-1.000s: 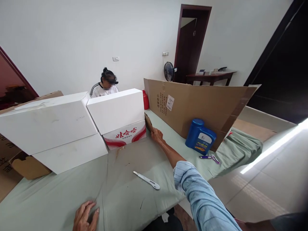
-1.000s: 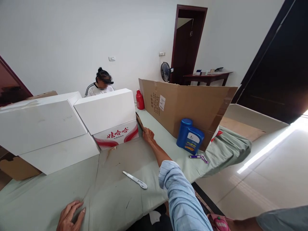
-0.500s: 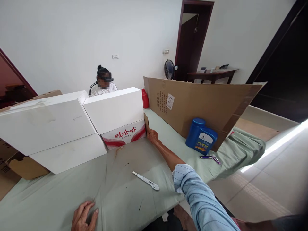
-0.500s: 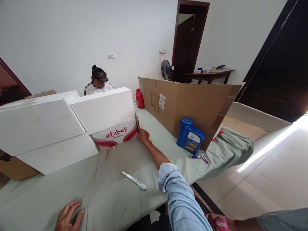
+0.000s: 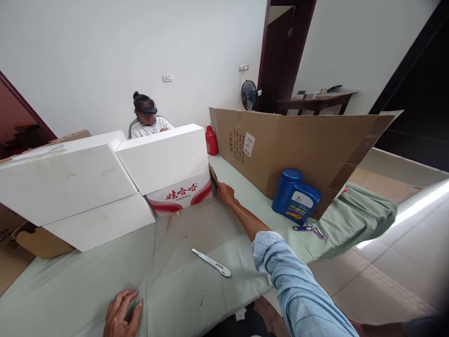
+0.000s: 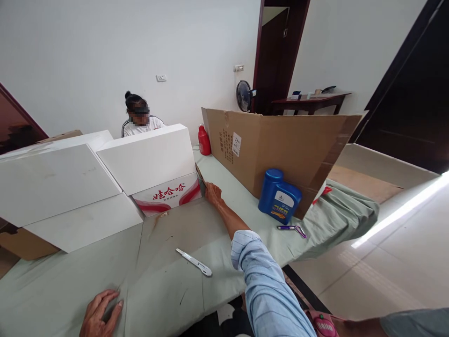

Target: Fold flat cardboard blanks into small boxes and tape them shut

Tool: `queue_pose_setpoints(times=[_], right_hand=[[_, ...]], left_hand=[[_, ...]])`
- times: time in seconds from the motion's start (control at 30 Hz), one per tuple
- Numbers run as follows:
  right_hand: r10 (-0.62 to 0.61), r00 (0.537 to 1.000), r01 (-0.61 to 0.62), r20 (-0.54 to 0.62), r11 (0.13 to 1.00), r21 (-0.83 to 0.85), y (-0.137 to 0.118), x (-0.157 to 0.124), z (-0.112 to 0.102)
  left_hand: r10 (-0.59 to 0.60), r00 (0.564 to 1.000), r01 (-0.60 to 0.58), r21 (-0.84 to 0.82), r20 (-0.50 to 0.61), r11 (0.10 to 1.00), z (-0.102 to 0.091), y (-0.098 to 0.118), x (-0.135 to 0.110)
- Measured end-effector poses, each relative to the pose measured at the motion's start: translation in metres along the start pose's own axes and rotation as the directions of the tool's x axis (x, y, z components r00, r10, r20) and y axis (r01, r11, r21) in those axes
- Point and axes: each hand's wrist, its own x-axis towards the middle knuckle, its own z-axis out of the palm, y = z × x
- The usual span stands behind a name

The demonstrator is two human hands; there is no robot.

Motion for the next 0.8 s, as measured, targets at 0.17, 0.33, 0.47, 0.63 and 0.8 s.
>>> queue_pose_setpoints(times=[0.17, 0.33, 0.47, 0.63, 0.8], right_hand=[[-0.072, 0.993, 0.082, -0.092, 0.99, 0.119, -0.005, -0.007, -0.009], [-0.099, 0.981, 0.135, -0.165, 0.966, 0.22, -0.008, -0.013, -0.014], [0.0, 0.995, 0.016, -0.099, 0.986, 0.163, -0.003, -0.004, -0.008], [-0.038, 0.998, 0.04, -0.041, 0.998, 0.049, 0.006, 0.002, -0.01], [-0.14, 0.985, 0.136, -0.103, 0.99, -0.048, 0.01, 0.006, -0.009]], left_hand=[[0.059, 0.993, -0.06, -0.006, -0.101, 0.998, 0.001, 0.012, 0.001], [0.191, 0.965, -0.189, 0.032, -0.18, 0.982, -0.003, 0.036, 0.001], [0.205, 0.958, -0.204, 0.027, -0.202, 0.979, -0.002, 0.043, 0.005], [0.189, 0.957, -0.192, 0.01, -0.221, 0.981, 0.002, 0.045, 0.005], [0.171, 0.963, -0.179, -0.017, -0.21, 0.984, 0.002, 0.052, 0.008]])
